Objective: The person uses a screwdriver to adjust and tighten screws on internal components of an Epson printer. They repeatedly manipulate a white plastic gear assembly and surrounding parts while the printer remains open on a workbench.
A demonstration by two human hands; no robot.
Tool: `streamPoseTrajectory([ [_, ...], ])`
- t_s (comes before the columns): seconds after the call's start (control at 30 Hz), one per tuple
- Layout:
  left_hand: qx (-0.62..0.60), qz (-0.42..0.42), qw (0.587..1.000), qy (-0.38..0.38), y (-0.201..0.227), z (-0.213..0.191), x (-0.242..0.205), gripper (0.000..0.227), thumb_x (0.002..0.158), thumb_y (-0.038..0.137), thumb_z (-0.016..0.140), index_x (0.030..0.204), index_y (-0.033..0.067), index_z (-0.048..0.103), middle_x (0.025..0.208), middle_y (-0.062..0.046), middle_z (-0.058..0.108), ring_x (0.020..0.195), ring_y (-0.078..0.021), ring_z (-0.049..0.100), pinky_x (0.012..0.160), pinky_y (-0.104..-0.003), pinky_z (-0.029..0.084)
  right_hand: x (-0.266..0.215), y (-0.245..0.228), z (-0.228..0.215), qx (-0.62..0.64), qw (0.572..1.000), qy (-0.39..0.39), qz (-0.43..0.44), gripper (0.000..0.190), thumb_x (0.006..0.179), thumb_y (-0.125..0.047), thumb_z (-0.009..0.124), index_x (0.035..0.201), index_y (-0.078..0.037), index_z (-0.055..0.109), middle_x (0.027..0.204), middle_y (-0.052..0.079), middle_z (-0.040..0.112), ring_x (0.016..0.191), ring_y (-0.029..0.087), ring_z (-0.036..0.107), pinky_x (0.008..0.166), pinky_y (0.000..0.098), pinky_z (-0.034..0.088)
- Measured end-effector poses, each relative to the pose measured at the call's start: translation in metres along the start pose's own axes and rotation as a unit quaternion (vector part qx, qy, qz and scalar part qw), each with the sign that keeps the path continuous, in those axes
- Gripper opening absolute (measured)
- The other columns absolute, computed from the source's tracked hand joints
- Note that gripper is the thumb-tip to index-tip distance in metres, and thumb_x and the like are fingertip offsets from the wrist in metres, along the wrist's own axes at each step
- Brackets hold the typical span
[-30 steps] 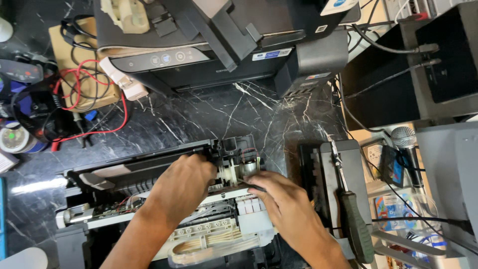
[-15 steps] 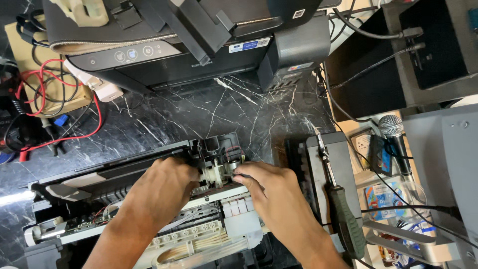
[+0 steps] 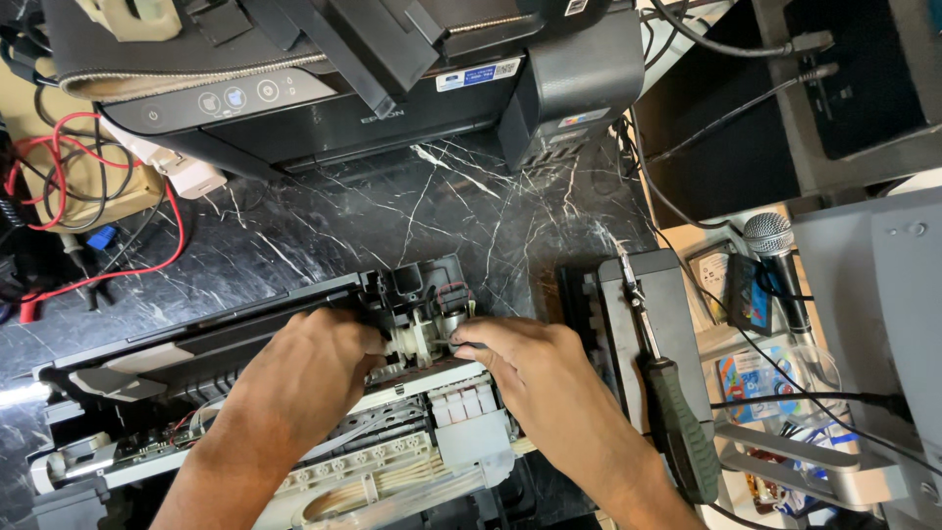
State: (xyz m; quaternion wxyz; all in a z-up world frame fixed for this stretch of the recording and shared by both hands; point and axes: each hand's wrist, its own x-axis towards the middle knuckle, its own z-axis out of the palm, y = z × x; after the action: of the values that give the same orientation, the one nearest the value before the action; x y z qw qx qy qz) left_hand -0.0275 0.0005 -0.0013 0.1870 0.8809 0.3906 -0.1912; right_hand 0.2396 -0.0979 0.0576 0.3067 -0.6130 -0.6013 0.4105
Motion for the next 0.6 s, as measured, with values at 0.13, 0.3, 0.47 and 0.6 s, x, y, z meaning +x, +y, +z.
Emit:
streamPoseTrajectory([
  [0.13, 0.022, -0.017, 0.996, -0.083, 0.005, -0.012, 0.002, 0.012, 0.108, 0.026, 0.069, 0.109, 0.0316, 0.079, 0.108, 0.003, 0.079, 0.101, -0.0251, 0.073, 0.102, -0.046, 0.059, 0.001, -0.003, -0.004, -0.02, 0.999, -0.024, 0.024, 0.02, 0.11, -0.008, 0.068, 0.126, -0.009, 0.08, 0.113, 0.006, 0.094, 0.098, 0.017, 0.093, 0.081, 0.0293, 0.067],
  [0.3, -0.02, -0.016, 1.0, 0.008, -0.004, 0.01, 0.005, 0.018, 0.107, 0.036, 0.067, 0.102, 0.0303, 0.084, 0.1, -0.002, 0.082, 0.096, -0.0325, 0.077, 0.098, -0.05, 0.061, 0.007, 0.0, -0.008, -0.003, 0.999, -0.014, 0.039, 0.025, 0.112, -0.019, 0.065, 0.123, -0.009, 0.085, 0.119, 0.004, 0.095, 0.106, 0.02, 0.091, 0.093, 0.031, 0.065],
  [0.47, 0.049, 0.012, 0.998, -0.026, -0.006, 0.015, 0.006, 0.015, 0.111, 0.039, 0.064, 0.112, 0.0328, 0.077, 0.104, 0.001, 0.079, 0.101, -0.027, 0.073, 0.1, -0.047, 0.057, 0.006, -0.002, -0.009, -0.02, 0.999, -0.027, 0.026, 0.026, 0.11, -0.009, 0.066, 0.131, -0.007, 0.081, 0.125, 0.008, 0.091, 0.106, 0.021, 0.091, 0.092, 0.0317, 0.069],
  [0.6, 0.093, 0.028, 0.995, -0.038, -0.006, 0.018, 0.006, 0.018, 0.115, 0.042, 0.058, 0.116, 0.0332, 0.074, 0.105, 0.002, 0.078, 0.103, -0.0253, 0.071, 0.1, -0.047, 0.056, 0.003, -0.004, -0.007, -0.056, 0.998, -0.035, -0.001, 0.033, 0.107, 0.004, 0.062, 0.135, -0.004, 0.076, 0.126, 0.012, 0.088, 0.103, 0.025, 0.09, 0.089, 0.0367, 0.069],
])
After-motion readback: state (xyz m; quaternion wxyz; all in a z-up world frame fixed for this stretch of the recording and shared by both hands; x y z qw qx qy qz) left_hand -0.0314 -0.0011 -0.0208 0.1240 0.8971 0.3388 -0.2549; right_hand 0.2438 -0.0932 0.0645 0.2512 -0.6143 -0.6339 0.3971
